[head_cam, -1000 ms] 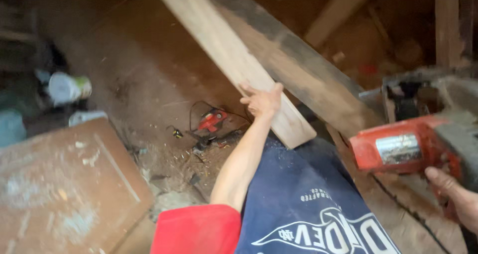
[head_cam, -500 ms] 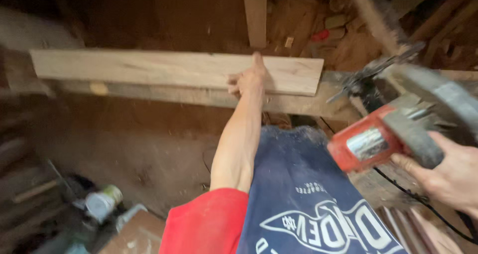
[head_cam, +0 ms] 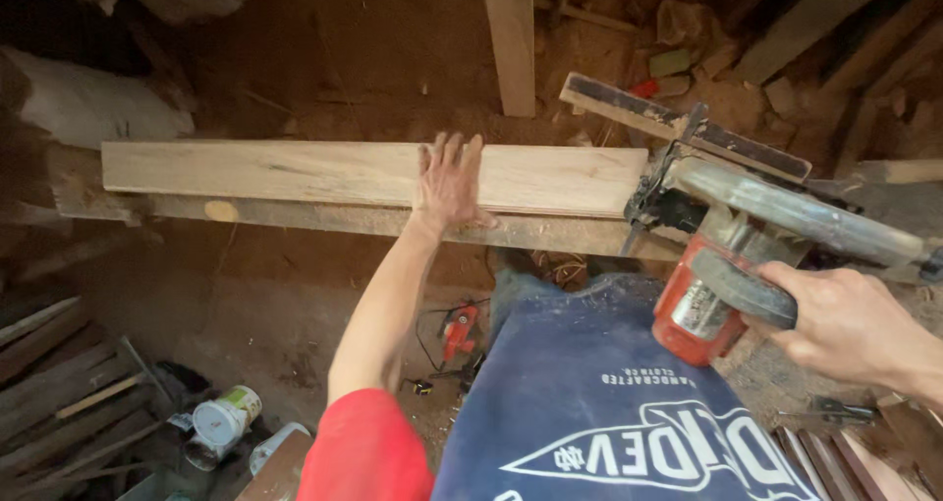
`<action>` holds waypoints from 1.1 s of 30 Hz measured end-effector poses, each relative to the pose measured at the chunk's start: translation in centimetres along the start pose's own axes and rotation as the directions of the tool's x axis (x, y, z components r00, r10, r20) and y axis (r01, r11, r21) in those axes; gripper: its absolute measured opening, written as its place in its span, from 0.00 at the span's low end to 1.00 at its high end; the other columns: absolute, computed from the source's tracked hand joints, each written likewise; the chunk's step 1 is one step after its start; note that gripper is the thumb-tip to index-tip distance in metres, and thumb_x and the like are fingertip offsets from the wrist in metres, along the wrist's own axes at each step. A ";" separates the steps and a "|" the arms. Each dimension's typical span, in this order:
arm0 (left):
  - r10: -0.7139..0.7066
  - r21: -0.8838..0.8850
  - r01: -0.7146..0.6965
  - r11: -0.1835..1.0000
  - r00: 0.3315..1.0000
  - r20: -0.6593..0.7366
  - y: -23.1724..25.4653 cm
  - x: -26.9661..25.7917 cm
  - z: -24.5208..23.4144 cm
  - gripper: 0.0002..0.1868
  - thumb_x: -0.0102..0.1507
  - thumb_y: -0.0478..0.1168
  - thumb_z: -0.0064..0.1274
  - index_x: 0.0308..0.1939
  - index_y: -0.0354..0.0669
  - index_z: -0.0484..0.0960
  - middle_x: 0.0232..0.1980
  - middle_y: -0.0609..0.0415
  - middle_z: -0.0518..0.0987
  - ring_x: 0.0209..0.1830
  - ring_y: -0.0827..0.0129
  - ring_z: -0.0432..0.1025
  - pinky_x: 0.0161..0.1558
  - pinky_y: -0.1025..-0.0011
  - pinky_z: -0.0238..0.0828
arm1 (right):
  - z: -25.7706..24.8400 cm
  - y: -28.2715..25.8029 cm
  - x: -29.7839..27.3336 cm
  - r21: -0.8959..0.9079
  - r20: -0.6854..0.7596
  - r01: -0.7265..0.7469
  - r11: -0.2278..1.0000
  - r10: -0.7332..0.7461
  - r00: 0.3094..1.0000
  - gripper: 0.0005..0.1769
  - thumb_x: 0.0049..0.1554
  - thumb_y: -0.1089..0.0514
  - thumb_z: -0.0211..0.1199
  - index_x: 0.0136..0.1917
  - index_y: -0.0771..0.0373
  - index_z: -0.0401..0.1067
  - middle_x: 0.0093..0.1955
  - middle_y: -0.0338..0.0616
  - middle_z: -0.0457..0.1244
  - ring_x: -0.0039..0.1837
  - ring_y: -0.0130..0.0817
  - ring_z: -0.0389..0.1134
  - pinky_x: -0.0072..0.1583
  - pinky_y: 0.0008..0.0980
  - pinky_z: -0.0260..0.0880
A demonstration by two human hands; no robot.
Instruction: The person uses a circular saw to cut a long wooden plank into smaller pieces. They guide the saw along the plank, make several cuts, and move the cut pieces aside.
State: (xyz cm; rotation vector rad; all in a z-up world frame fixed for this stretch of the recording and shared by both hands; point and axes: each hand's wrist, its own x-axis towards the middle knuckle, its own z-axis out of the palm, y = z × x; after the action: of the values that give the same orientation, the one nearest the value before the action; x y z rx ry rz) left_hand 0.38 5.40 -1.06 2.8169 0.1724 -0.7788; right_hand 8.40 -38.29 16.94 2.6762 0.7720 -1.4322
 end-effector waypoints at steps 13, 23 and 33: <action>0.082 0.002 -0.082 0.997 0.993 -0.089 -0.6 1.9 5.1 0.80 0.30 0.71 0.74 0.77 0.43 0.50 0.77 0.48 0.60 0.80 0.54 0.51 0.78 0.51 0.42 | -2.7 1.5 4.3 -0.233 0.226 0.083 0.969 -0.029 0.974 0.41 0.43 0.53 0.71 0.70 0.49 0.65 0.40 0.46 0.72 0.42 0.43 0.76 0.48 0.44 0.77; -0.228 -0.362 0.257 0.896 0.966 0.122 9.3 -4.9 4.8 0.54 0.53 0.84 0.49 0.62 0.42 0.74 0.52 0.49 0.83 0.54 0.61 0.78 0.56 0.62 0.77 | -5.2 0.5 6.8 -0.147 0.333 0.082 0.986 -0.029 0.943 0.36 0.44 0.47 0.77 0.66 0.50 0.72 0.40 0.52 0.73 0.41 0.46 0.77 0.49 0.43 0.76; -0.433 -0.826 0.563 0.037 0.754 0.494 23.7 2.7 9.6 0.45 0.48 0.70 0.63 0.42 0.24 0.85 0.46 0.28 0.83 0.51 0.46 0.79 0.56 0.59 0.72 | -4.9 1.0 8.0 -0.176 0.391 0.143 0.974 -0.064 0.918 0.34 0.48 0.47 0.73 0.67 0.50 0.73 0.37 0.52 0.73 0.39 0.47 0.75 0.47 0.39 0.74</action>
State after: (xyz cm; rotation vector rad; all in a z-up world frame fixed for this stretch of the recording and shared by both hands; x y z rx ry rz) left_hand 1.93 -19.74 -6.34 1.3841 1.2401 -0.5728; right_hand 16.34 -34.69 13.25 2.1376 0.9696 -1.7223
